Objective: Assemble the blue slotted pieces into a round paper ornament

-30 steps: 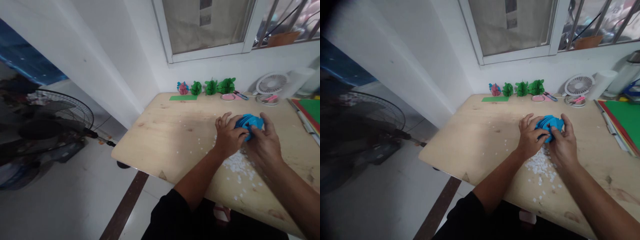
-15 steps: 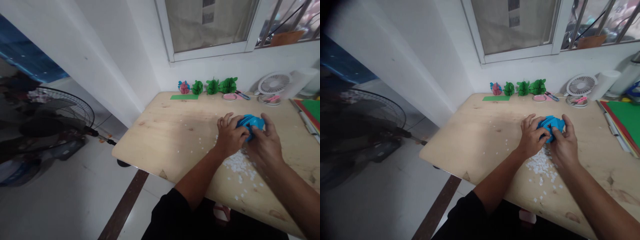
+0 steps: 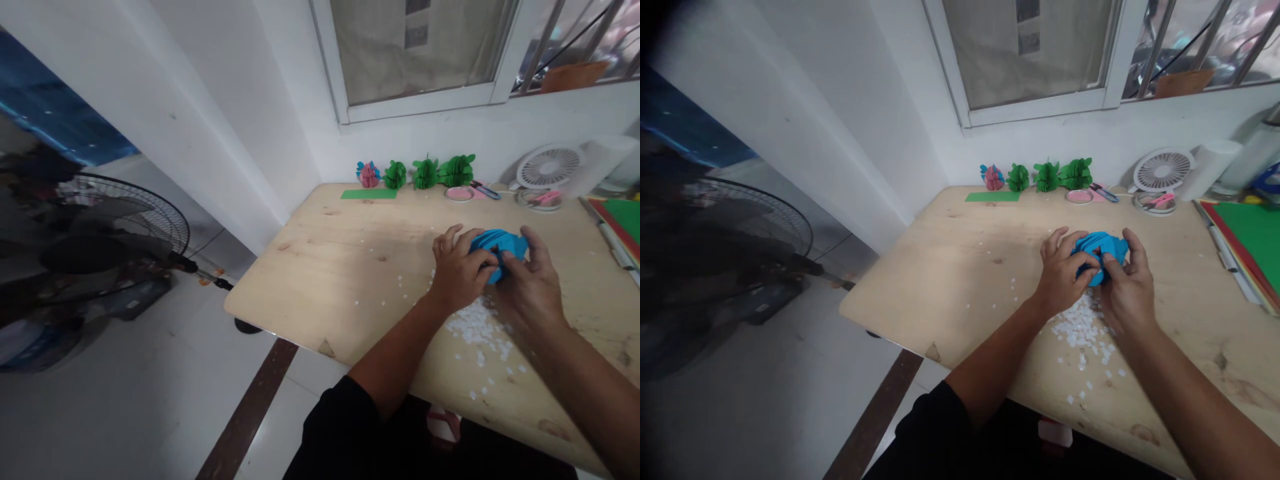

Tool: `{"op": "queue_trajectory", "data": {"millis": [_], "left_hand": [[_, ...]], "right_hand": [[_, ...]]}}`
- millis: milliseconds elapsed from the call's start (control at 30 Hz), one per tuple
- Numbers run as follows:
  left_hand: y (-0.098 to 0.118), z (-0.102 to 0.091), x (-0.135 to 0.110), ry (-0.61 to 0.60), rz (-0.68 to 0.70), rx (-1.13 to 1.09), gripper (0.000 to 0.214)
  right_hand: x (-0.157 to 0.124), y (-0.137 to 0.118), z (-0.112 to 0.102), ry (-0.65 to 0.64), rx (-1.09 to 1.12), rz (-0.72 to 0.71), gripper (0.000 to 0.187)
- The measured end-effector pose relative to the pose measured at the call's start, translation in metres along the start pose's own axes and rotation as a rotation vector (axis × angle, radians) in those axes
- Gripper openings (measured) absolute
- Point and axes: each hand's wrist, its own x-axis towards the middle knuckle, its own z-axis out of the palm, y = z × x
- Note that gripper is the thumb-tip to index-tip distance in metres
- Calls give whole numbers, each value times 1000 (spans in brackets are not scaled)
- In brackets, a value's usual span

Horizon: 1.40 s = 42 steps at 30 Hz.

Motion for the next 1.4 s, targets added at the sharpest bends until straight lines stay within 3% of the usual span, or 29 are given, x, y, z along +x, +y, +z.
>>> {"op": "queue_trajectory", "data": {"millis": [633, 1067, 1233, 1400], "left_hand": [[1, 0, 0, 32, -31, -86, 23], [-4, -12, 7, -80, -14, -152, 17], [-7, -14, 9, -134, 6, -156, 2], [-10, -14, 10, -151, -7, -169, 9]], "right_hand": [[-3, -2, 3, 7, -22, -17, 78], [-2, -10, 4, 85, -33, 26, 87], [0, -9, 2, 80, -25, 8, 81], [2, -7, -1, 73, -8, -10, 74]]}}
